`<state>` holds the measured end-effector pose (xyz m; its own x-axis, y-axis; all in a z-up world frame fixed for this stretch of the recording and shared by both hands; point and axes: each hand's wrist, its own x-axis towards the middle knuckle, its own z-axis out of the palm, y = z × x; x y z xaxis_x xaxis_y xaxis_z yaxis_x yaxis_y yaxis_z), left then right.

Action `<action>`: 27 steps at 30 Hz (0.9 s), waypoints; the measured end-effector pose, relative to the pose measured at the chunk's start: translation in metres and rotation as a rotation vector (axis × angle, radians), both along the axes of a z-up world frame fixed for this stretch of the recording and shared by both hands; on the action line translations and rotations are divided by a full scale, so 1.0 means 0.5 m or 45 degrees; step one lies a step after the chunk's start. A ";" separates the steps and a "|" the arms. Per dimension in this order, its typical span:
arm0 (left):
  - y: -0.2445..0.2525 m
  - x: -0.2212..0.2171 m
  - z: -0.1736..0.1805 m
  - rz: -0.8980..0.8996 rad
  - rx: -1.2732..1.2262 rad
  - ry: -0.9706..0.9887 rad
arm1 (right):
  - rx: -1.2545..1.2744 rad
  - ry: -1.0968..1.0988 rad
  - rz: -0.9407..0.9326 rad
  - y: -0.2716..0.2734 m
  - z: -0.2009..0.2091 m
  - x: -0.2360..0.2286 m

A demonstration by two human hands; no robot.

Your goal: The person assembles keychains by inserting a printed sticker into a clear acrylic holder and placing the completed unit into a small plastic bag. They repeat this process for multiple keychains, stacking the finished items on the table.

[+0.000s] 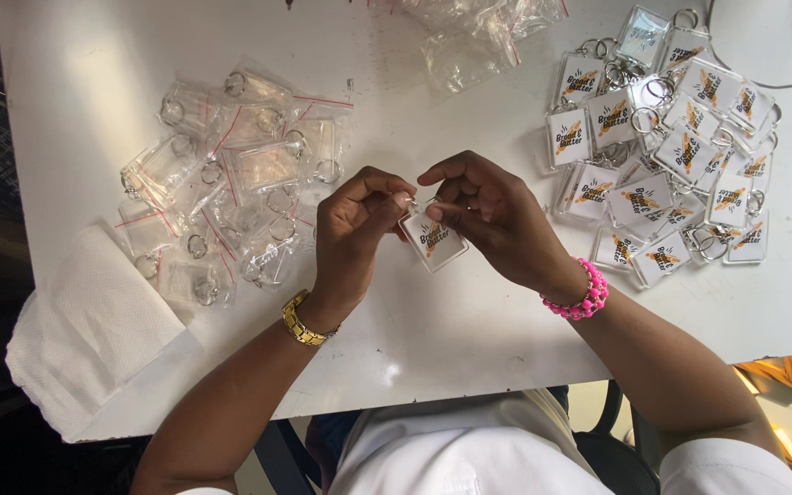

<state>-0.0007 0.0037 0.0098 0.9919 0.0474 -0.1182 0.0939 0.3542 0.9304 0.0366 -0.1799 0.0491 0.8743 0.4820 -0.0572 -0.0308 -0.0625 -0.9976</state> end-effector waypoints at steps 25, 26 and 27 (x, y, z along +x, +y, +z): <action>-0.010 -0.015 0.032 -0.235 0.314 -0.511 | 0.026 0.313 0.196 -0.109 0.054 -0.046; -0.016 -0.020 0.024 -0.291 0.230 -0.497 | 0.051 0.345 0.186 -0.117 0.046 -0.055; -0.022 -0.025 0.016 -0.348 0.148 -0.482 | 0.078 0.377 0.176 -0.124 0.037 -0.065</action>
<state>-0.0134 -0.0071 0.0178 0.9420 -0.2298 0.2446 -0.1841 0.2553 0.9492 0.0043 -0.2417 0.0677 0.7502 0.6052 -0.2663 -0.3156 -0.0262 -0.9485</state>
